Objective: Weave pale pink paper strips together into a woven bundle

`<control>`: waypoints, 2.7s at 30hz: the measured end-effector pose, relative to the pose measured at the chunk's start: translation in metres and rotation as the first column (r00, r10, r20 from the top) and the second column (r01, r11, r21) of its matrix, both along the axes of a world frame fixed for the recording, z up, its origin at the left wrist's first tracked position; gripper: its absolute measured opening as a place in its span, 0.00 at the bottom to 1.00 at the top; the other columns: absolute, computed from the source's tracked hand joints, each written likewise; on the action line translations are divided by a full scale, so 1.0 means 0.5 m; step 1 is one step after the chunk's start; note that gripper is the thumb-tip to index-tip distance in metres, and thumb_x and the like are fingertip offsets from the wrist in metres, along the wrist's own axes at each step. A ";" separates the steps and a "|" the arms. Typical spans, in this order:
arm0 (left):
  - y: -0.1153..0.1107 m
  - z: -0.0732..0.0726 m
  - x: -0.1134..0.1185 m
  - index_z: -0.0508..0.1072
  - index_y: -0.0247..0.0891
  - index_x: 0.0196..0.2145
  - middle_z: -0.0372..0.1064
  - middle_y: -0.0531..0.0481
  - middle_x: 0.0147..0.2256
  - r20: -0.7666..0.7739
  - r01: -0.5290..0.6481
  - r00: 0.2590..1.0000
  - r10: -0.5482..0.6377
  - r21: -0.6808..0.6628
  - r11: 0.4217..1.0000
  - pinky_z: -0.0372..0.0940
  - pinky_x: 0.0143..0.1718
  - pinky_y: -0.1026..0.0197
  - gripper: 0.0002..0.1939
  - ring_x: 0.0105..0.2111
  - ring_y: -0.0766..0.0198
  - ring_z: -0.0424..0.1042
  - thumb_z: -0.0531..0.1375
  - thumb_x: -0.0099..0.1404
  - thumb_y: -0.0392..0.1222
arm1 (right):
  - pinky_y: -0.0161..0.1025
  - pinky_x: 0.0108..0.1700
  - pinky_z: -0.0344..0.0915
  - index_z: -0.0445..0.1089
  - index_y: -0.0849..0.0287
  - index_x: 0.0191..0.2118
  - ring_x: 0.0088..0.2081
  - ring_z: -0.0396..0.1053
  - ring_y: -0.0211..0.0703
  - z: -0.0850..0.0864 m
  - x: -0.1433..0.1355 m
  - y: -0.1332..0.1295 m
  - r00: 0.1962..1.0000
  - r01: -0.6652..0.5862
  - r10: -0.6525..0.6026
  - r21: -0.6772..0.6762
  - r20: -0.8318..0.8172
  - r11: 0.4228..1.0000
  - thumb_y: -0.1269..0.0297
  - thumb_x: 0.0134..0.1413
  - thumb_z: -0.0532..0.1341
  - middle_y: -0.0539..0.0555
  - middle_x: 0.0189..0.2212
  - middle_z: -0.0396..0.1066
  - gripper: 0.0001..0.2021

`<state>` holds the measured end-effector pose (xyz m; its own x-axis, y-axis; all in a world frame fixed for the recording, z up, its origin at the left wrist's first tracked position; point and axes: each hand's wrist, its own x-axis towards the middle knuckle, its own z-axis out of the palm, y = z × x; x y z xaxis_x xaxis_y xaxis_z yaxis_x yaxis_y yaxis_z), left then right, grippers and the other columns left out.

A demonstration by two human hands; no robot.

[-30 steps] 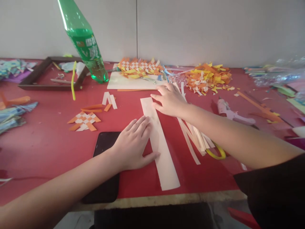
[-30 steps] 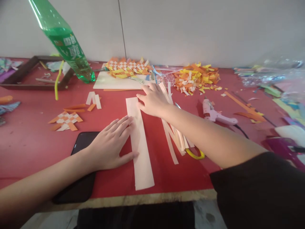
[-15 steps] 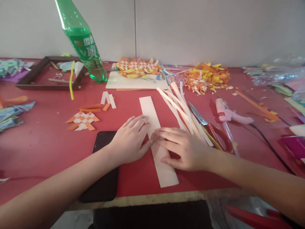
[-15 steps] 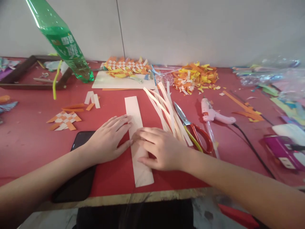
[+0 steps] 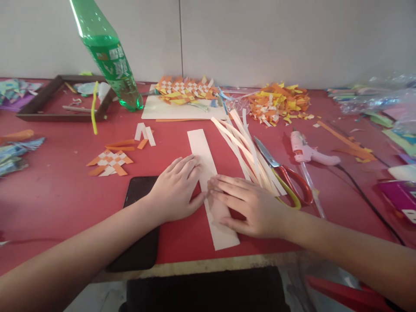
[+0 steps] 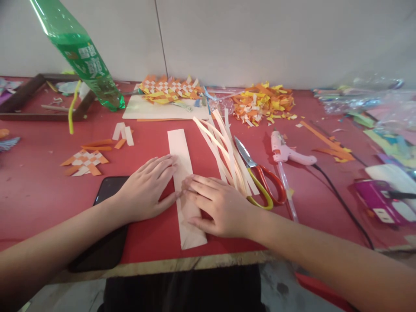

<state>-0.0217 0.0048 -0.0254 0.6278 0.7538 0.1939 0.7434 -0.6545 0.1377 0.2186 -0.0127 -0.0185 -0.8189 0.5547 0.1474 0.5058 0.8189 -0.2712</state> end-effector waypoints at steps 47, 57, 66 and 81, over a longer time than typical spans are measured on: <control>0.003 0.010 0.001 0.57 0.31 0.65 0.51 0.43 0.67 -0.089 0.043 0.995 -0.051 -0.091 0.995 0.46 0.66 0.42 0.31 0.67 0.50 0.50 0.49 0.68 0.49 | 0.66 0.60 0.55 0.73 0.54 0.55 0.64 0.51 0.64 0.025 0.017 0.137 0.988 0.017 -0.048 0.208 0.149 0.978 0.72 0.53 0.57 0.59 0.62 0.62 0.23; 0.003 0.009 0.001 0.58 0.30 0.64 0.52 0.43 0.66 -0.074 0.029 0.997 -0.038 -0.120 0.992 0.44 0.67 0.42 0.32 0.66 0.51 0.51 0.49 0.68 0.50 | 0.61 0.58 0.57 0.74 0.51 0.53 0.55 0.58 0.60 0.032 0.048 0.072 0.979 -0.159 0.136 0.153 0.154 0.975 0.72 0.52 0.56 0.59 0.49 0.69 0.23; 0.004 0.014 0.003 0.58 0.28 0.64 0.51 0.42 0.67 -0.101 0.027 0.994 -0.041 -0.138 0.990 0.45 0.66 0.40 0.32 0.67 0.51 0.51 0.49 0.68 0.49 | 0.56 0.56 0.58 0.74 0.60 0.50 0.45 0.60 0.53 0.038 0.071 0.004 0.945 -0.325 0.327 -0.094 0.005 0.941 0.73 0.51 0.56 0.56 0.36 0.70 0.20; 0.004 0.010 0.000 0.58 0.29 0.64 0.52 0.42 0.67 -0.065 0.037 0.997 -0.046 -0.135 0.990 0.46 0.66 0.41 0.32 0.66 0.50 0.51 0.50 0.69 0.51 | 0.57 0.61 0.52 0.75 0.61 0.49 0.52 0.60 0.55 0.025 0.040 0.069 0.978 -0.208 0.206 0.074 0.030 0.975 0.73 0.52 0.54 0.59 0.47 0.73 0.20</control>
<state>-0.0215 0.0066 -0.0203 0.6671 0.7433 0.0494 0.7267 -0.6639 0.1764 0.2387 0.0219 -0.0062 -0.9183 0.3608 0.1630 0.3286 0.9242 -0.1946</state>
